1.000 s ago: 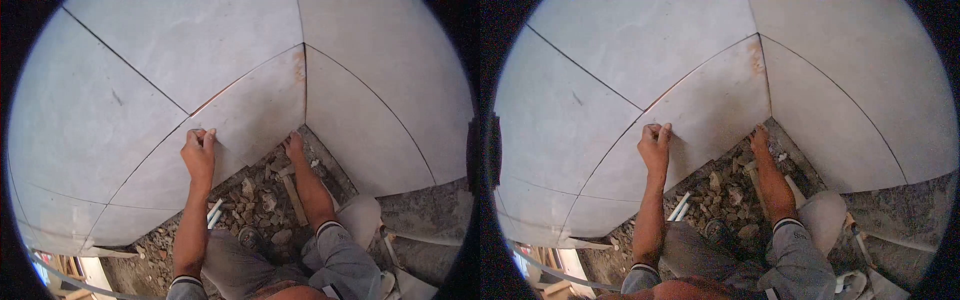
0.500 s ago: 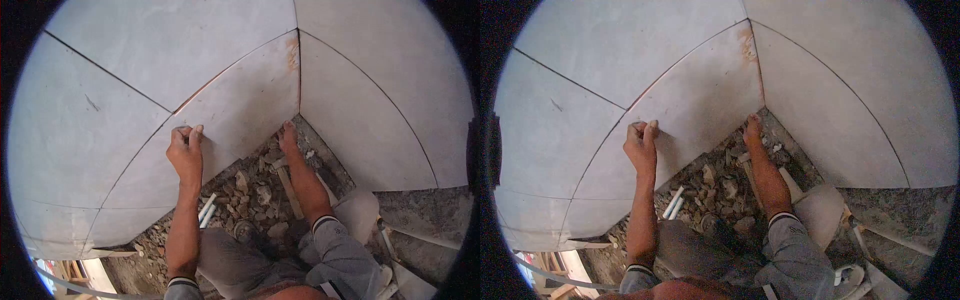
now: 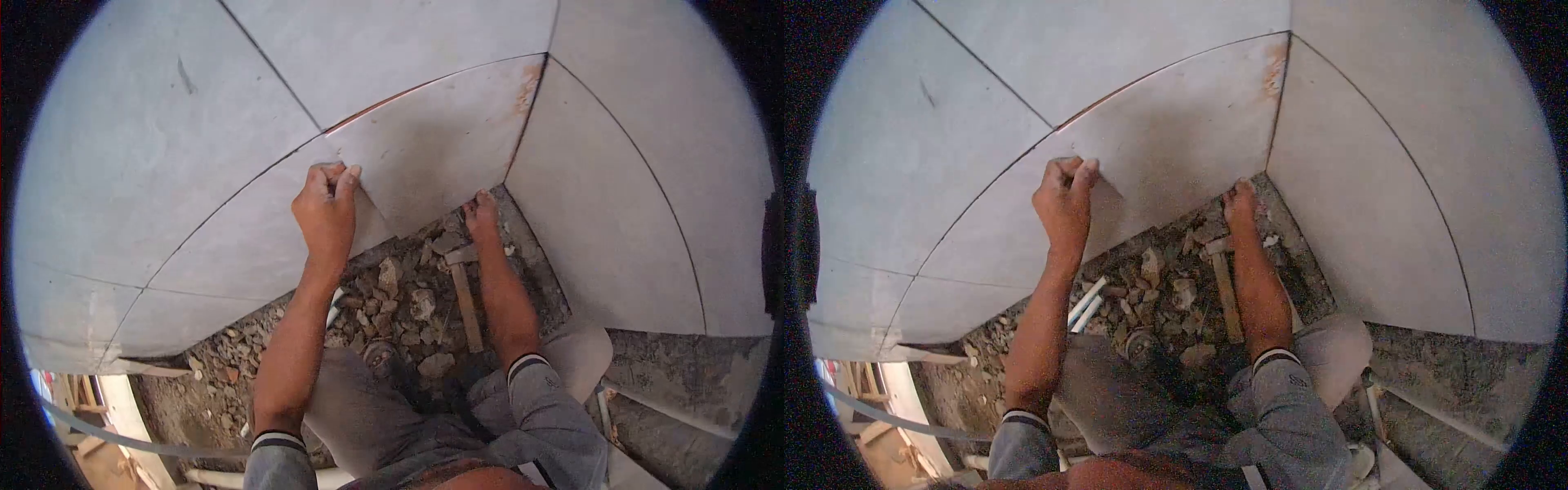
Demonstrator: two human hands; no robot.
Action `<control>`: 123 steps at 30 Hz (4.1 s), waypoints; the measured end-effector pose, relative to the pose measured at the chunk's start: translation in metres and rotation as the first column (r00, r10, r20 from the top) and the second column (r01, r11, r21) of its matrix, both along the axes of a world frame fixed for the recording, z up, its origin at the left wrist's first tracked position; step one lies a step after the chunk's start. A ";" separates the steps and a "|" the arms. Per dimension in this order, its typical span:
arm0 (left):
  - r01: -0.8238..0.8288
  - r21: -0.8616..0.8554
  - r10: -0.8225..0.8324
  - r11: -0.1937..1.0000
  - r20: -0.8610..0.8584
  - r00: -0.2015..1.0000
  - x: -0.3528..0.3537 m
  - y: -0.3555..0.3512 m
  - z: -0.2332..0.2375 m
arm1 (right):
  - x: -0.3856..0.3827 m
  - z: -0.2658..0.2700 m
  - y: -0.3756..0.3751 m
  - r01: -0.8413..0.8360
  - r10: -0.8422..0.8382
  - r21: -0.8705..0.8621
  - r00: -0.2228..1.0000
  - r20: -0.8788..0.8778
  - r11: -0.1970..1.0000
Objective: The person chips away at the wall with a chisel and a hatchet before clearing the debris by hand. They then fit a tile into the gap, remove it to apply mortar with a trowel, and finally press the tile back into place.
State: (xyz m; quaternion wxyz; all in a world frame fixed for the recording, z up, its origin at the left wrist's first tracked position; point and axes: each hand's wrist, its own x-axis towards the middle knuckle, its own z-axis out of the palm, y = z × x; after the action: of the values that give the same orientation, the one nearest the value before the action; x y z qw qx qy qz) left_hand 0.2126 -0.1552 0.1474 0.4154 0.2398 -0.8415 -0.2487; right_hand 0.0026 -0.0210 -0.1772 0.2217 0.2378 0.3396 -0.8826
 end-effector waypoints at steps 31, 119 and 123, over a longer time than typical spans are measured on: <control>0.045 -0.237 -0.011 0.970 0.142 0.990 -0.006 -0.006 0.004 | 0.033 0.061 0.019 -0.278 0.362 0.289 0.883 -0.299 0.916; 0.017 -0.118 -0.014 0.993 0.032 0.999 0.007 -0.012 0.008 | 0.075 0.288 0.029 0.671 0.833 0.518 -0.296 -0.468 0.530; 0.001 -0.180 0.010 0.984 0.061 0.998 0.004 -0.013 0.004 | 0.078 0.285 0.028 0.738 0.915 0.548 -0.259 -0.309 0.394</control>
State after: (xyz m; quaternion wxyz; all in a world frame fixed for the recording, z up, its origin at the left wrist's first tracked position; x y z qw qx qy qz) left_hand 0.2169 -0.1682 0.1516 0.4097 0.2106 -0.8724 -0.1632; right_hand 0.0801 0.0074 0.1077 -0.1938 -0.5494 0.7777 -0.2363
